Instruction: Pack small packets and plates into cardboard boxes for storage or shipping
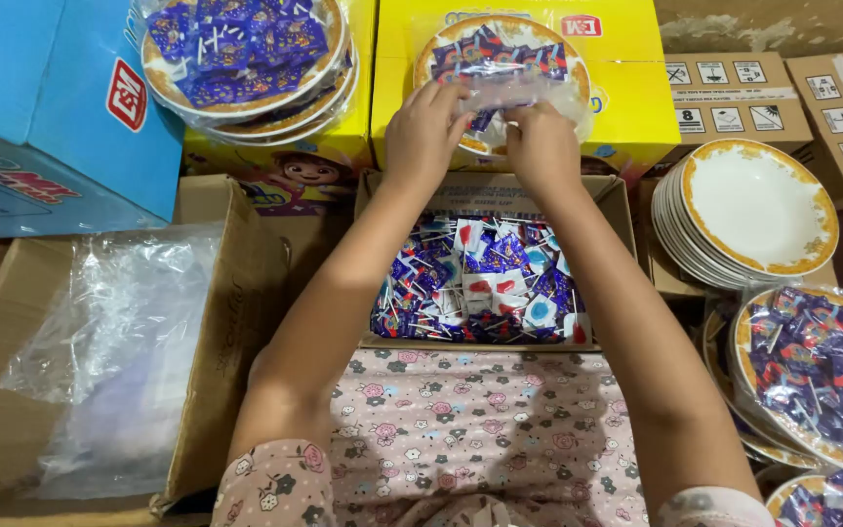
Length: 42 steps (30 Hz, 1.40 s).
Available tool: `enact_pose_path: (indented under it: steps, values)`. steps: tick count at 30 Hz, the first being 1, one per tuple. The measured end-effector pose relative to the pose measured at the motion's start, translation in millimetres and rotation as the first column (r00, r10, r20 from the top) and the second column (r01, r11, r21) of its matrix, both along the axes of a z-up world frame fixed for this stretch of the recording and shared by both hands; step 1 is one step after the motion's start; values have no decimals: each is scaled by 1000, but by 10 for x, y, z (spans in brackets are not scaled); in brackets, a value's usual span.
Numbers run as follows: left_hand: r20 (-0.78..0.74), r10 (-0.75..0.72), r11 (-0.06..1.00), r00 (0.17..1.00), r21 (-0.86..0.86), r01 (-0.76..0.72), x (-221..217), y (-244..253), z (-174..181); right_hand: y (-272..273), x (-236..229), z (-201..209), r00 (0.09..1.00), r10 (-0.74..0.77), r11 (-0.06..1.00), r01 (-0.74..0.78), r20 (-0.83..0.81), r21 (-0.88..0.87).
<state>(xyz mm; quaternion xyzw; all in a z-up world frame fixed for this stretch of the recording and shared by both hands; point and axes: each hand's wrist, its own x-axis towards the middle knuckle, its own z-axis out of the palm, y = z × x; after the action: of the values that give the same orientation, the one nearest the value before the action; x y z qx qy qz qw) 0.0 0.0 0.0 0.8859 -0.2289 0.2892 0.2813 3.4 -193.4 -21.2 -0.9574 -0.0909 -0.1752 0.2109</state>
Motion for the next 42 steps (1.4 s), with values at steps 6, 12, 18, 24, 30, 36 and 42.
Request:
enact_pose_path:
  steps: [6,12,18,24,30,36,42]
  values:
    - [-25,33,990,999,-135,-36,1,-74,-99,176,337,-264,879,286,957,-248,380,-147]
    - [135,-64,933,989,-345,107,-297,110,-145,273,220,-171,964,259,935,-264,-53,-238]
    - [79,-125,879,989,-453,148,-472,234,-953,348,163,8,952,288,943,-301,-101,-145]
    - [-202,-67,993,977,-110,46,-658,535,-1586,-252,-385,-442,705,370,903,-426,604,-56]
    - [-429,10,925,903,348,155,-592,418,-2265,-1077,-556,-1934,990,48,999,-45,135,-24]
    - [-664,-12,874,747,357,331,-642,378,-2586,-1121,-646,-2198,831,-46,990,-37,-555,-137]
    - [-688,-59,831,724,368,417,-791,275,-2511,-916,-742,-2179,801,-62,961,-113,-595,-253]
